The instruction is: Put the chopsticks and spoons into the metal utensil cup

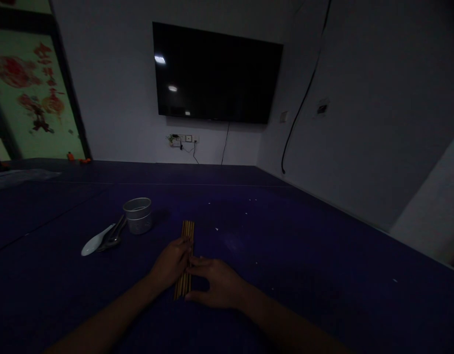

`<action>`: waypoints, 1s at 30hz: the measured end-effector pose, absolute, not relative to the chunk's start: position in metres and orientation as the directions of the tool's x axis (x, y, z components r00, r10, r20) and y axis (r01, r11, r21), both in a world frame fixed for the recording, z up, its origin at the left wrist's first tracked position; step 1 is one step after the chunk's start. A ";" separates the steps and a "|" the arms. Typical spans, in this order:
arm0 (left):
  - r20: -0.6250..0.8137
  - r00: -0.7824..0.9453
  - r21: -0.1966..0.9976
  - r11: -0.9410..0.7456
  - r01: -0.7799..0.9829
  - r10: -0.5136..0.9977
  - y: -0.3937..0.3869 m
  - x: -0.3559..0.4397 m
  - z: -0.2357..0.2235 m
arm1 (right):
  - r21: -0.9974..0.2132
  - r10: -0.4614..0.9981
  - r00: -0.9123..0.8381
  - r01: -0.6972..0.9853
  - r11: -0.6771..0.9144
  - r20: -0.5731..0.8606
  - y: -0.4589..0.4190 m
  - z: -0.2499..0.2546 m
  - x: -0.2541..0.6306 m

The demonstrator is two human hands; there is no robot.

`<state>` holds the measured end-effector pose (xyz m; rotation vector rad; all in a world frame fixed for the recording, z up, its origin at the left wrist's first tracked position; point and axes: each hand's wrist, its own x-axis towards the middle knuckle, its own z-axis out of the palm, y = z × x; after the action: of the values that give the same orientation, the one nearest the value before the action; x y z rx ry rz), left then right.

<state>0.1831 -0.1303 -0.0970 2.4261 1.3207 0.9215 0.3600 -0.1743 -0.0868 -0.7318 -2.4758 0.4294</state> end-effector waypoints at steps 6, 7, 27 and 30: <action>0.399 0.440 0.426 -0.587 0.688 0.805 -0.129 0.182 -0.096 | -0.448 0.586 -0.721 0.415 0.792 0.370 -0.174 -0.085 0.359; 0.405 0.441 0.419 -0.591 0.689 0.801 -0.129 0.182 -0.096 | -0.452 0.590 -0.716 0.415 0.789 0.373 -0.174 -0.085 0.358; 0.408 0.412 0.416 -0.568 0.710 0.815 -0.127 0.182 -0.101 | -0.442 0.604 -0.710 0.439 0.782 0.363 -0.173 -0.088 0.357; 0.403 0.413 0.405 -0.564 0.720 0.816 -0.127 0.183 -0.101 | -0.442 0.598 -0.711 0.431 0.787 0.371 -0.173 -0.088 0.357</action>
<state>0.1828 -0.1266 -0.1007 2.4957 1.3696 0.8574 0.3568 -0.1730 -0.0885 -0.7676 -2.4729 0.4443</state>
